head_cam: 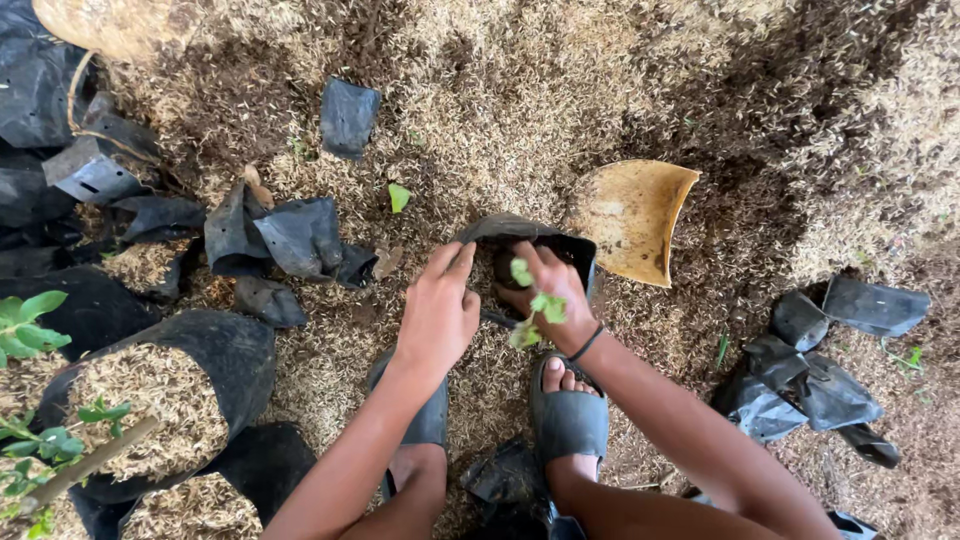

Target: The person plants small seedlings into black plastic nursery bags filled with sawdust-like substrate. They scoop substrate with a wooden scoop, place seedlings into the bags, and press the substrate around the roots.

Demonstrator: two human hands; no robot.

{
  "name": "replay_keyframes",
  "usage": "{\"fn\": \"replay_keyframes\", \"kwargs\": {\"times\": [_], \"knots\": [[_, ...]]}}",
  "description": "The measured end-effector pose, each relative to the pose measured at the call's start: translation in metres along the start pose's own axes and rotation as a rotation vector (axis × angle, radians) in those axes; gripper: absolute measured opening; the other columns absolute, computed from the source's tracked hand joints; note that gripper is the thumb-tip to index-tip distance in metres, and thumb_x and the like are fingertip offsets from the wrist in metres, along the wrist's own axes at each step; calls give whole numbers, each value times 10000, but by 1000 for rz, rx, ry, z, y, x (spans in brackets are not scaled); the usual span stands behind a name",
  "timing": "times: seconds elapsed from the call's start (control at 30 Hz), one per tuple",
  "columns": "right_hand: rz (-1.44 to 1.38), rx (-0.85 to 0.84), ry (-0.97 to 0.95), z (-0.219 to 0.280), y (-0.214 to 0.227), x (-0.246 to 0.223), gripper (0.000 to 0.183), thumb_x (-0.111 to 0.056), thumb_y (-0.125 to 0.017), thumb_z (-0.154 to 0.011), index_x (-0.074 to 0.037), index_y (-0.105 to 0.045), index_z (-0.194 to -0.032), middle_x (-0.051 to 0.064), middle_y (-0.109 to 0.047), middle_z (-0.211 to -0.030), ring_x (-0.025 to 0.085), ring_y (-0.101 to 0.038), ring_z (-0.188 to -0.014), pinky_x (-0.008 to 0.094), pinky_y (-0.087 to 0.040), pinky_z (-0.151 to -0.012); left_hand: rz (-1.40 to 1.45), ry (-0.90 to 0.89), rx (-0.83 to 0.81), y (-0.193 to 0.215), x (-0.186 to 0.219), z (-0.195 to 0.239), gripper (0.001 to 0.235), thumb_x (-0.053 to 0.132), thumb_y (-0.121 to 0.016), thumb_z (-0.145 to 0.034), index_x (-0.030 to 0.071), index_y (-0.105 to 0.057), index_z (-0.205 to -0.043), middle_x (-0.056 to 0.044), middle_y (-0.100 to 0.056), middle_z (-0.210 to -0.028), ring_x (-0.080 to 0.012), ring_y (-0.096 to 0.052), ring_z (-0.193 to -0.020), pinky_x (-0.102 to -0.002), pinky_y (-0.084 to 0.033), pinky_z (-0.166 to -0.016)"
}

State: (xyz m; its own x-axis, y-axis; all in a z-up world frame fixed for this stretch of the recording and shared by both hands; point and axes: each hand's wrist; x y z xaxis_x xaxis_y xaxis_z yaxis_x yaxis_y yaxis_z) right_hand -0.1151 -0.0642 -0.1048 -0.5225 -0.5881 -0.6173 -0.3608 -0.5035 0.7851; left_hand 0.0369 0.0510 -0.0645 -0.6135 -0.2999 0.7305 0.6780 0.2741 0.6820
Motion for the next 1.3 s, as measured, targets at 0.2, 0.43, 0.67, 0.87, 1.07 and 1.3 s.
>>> {"fn": "replay_keyframes", "kwargs": {"times": [0.2,0.43,0.67,0.87,1.07,1.3], "knots": [[-104,-187,177,-11,29,3,675,-77,-811,-725,-76,-607,-1369,221,-677,-1120,435,-687,-968,486,-582,-798,26,35,37,5,2,0,547,-75,-626,-746,-80,-620,-1294,-273,-579,-1346,-456,-693,-970,-443,-590,-838],[-149,-245,33,-12,38,-3,615,-97,-829,-768,-95,-609,-1343,202,-689,-1137,401,-698,-1030,441,-581,-885,28,53,-2,2,-1,-1,553,-83,-607,-771,-67,-611,-1323,-254,-584,-1355,-429,-716,-950,-416,-613,-822],[-150,-23,324,23,84,36,642,20,-702,-753,-74,-610,-1382,175,-693,-1314,298,-687,-1186,417,-593,-980,54,84,-26,5,-3,4,548,-74,-603,-786,1,-647,-1327,-213,-620,-1322,-367,-752,-833,-392,-626,-736],[40,512,-598,33,89,141,707,-229,-884,-877,15,-506,-1422,206,-614,-1160,278,-608,-969,392,-555,-784,-83,-15,-19,-3,-3,3,475,-51,-631,-794,49,-711,-1252,-194,-634,-1306,-345,-756,-818,-363,-632,-710],[395,502,-243,30,28,207,627,12,-674,-934,-68,-504,-1532,231,-535,-1298,355,-544,-1217,513,-564,-1018,23,23,-46,-8,0,9,493,-47,-589,-806,-12,-671,-1291,-183,-619,-1422,-283,-778,-790,-337,-621,-705],[210,385,-213,50,25,179,771,38,-705,-823,-48,-351,-1502,344,-427,-1462,521,-435,-1391,559,-506,-1089,-11,2,45,2,2,14,459,45,-643,-852,-29,-650,-1305,-176,-602,-1440,-300,-754,-979,-354,-624,-808]]}}
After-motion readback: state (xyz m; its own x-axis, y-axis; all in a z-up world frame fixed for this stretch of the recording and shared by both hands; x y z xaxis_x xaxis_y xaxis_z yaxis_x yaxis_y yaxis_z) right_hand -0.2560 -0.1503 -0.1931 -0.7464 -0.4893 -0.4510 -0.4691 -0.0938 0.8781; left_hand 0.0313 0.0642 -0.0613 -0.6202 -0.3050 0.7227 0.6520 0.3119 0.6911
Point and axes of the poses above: each hand's wrist, its own z-axis away from the middle knuckle, its own y-axis out of the back of the hand, x = y × z
